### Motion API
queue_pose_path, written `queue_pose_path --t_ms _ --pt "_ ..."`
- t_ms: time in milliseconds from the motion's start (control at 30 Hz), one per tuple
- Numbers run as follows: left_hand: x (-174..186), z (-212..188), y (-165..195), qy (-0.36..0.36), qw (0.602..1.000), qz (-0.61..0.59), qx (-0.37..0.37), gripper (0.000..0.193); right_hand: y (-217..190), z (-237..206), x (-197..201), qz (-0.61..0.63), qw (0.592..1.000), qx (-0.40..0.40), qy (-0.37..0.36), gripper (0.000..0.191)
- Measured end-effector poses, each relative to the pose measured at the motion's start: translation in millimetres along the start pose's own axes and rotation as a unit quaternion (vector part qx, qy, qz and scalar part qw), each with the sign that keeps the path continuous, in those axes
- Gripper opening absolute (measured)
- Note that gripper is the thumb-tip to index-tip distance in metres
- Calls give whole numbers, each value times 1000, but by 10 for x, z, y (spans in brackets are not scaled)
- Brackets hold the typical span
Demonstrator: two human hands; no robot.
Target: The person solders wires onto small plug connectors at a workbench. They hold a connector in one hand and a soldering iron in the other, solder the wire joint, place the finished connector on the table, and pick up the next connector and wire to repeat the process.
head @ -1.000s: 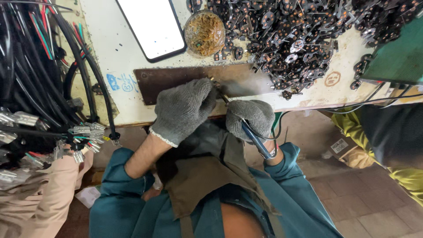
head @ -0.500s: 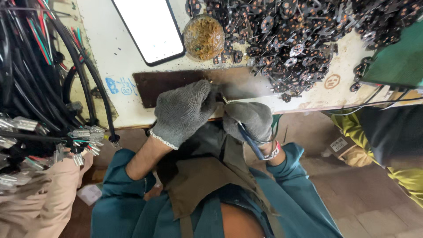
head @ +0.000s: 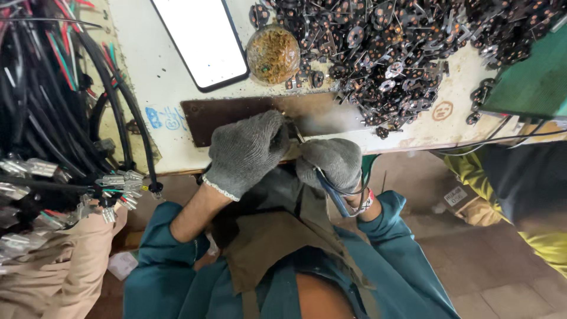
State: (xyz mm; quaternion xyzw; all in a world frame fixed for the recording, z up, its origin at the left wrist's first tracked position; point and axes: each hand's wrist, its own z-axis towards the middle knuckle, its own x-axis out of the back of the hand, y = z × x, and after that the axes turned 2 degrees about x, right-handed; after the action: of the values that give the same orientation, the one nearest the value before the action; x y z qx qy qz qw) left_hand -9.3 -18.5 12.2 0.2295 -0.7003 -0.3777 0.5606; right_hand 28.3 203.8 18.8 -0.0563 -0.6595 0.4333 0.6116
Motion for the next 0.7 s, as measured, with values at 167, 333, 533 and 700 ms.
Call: queue_pose_path --t_ms 167,333,533,700 --pt "-16 -24 -38 -2 1000 -18 -12 19 101 -165 -42 9 1000 18 2 33" --pt "-7 8 -10 -15 1000 -7 3 13 242 -367 -151 87 986 -91 110 19" --pt "148 -84 10 15 999 -38 10 12 -196 -232 176 -13 967 -185 173 15" --pt "168 -130 13 32 999 5 25 11 -334 164 193 -42 991 -116 48 17"
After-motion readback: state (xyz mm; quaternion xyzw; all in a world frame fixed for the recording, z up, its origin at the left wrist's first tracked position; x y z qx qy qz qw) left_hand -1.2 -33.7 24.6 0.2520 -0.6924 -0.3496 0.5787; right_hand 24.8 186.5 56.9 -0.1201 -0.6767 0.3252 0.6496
